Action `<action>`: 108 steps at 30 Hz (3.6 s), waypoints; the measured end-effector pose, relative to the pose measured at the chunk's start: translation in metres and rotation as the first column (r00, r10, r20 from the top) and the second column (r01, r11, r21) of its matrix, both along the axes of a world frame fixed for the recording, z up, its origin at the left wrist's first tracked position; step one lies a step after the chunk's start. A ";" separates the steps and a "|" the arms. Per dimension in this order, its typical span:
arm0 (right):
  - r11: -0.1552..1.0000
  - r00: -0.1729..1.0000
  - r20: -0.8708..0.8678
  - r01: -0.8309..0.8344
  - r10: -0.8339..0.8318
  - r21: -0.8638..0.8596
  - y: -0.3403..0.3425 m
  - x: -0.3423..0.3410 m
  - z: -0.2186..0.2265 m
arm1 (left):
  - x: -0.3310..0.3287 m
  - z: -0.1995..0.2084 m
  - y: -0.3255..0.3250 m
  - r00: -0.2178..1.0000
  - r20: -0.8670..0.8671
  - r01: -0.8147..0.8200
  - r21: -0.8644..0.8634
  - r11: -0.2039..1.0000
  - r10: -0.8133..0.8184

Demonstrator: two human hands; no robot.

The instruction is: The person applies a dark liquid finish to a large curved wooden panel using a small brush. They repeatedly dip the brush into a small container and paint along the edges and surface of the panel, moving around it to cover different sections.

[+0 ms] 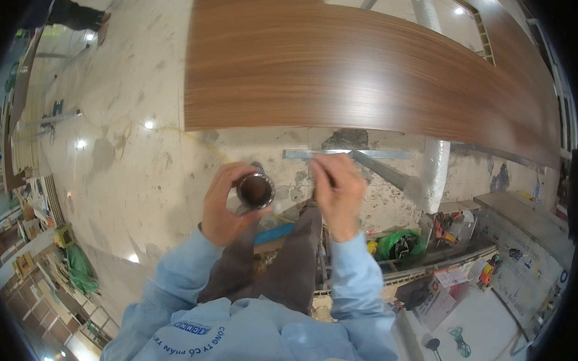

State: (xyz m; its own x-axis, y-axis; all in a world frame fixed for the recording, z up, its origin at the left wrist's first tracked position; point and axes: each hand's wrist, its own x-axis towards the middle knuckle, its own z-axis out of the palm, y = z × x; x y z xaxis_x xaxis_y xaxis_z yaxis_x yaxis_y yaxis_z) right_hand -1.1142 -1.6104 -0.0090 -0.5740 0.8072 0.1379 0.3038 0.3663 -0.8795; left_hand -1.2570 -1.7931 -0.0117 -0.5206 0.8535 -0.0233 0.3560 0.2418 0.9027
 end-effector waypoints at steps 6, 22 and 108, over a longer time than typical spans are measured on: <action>0.956 0.931 0.294 -0.262 0.215 0.130 -0.011 0.032 0.056 | -0.019 -0.026 0.010 0.997 -0.063 0.041 0.005 0.999 -0.041; 0.918 0.781 0.596 -0.356 0.188 0.175 -0.052 -0.016 0.070 | -0.029 -0.046 0.007 0.991 0.022 0.131 0.066 0.989 -0.133; 0.935 0.938 0.011 0.345 -0.346 -0.084 -0.106 -0.089 -0.053 | -0.084 -0.040 -0.146 1.000 -0.011 -0.002 -0.087 0.996 0.001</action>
